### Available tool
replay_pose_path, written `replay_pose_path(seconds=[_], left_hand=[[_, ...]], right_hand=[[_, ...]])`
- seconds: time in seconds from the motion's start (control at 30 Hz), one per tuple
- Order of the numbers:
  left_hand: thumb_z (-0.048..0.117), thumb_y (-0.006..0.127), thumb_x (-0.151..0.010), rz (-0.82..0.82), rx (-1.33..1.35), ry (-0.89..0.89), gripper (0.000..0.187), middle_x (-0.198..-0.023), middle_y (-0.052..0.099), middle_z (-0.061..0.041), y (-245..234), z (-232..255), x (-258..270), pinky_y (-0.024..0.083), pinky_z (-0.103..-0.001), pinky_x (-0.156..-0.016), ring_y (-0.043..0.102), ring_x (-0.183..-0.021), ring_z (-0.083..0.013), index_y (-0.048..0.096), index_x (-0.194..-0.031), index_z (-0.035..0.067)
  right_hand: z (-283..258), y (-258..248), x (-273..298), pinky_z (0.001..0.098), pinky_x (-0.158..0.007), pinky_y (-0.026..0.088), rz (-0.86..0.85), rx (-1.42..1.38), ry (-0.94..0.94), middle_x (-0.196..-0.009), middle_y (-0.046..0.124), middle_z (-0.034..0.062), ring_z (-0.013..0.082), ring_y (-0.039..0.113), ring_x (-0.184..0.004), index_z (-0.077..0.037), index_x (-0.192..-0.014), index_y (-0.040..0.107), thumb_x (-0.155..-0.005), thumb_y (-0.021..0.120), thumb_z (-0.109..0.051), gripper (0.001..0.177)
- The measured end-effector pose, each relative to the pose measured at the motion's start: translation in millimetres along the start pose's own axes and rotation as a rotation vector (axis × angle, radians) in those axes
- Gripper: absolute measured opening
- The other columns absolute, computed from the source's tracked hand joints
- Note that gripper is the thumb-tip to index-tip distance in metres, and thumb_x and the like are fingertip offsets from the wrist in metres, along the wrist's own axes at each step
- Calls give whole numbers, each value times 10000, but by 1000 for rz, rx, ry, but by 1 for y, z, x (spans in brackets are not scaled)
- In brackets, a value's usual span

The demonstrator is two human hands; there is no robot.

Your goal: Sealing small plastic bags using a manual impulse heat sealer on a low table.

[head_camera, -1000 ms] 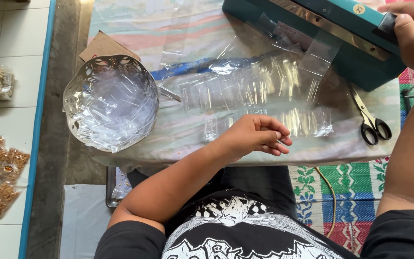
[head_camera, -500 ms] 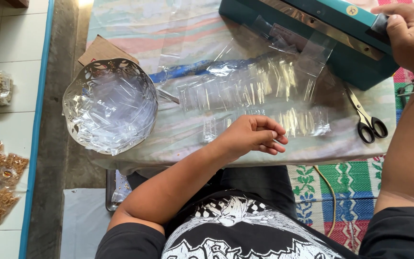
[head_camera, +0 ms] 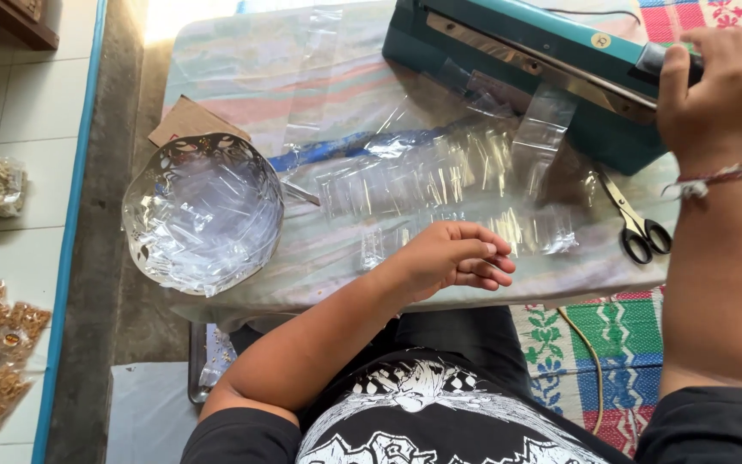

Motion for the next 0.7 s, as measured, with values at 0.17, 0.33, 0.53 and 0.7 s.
replay_pose_path(seconds=[0.17,0.33,0.53,0.7], left_hand=[[2,575,-997,-32,130,-16,189,-1005,745,-277,-6,-8,-14,661,-364,-783,764,-867,-329,678,-1114,-105],[30,611,-964,-41,194,-23,229,-999,745,-273,-3,-9,-22,660,-358,-799,757,-854,-304,682,-1141,-96],[10,587,-959,-153,331,6,226,-1006,747,-264,-3,-40,-52,677,-424,-806,789,-897,-318,675,-1143,-87],[-8,591,-949,-190,319,-6,243,-1021,746,-268,2,-57,-62,675,-418,-793,782,-899,-322,674,-1165,-85]], right_hand=[[-67,-64,-21,483,-873,424,179,-67,210,-1248,568,253,417,554,-1088,18,-1360,624,-1181,559,-293,364],[-100,-51,8,557,-1259,172,282,-394,410,-1499,518,287,423,502,-1428,11,-1489,344,-1152,482,-280,466],[-142,-31,9,494,-910,524,-399,-1139,593,-1431,498,207,406,584,-1231,-131,-1507,549,-1071,632,-358,498],[-135,-27,18,423,-801,559,-297,-948,637,-1233,684,173,346,694,-1037,-71,-1388,694,-1083,741,-287,376]])
Point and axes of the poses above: each hand's wrist, its own x-axis away from the middle knuckle, its own y-axis out of the palm, z = x × y, the point moved 3 cm from there along -x, towards the middle knuckle
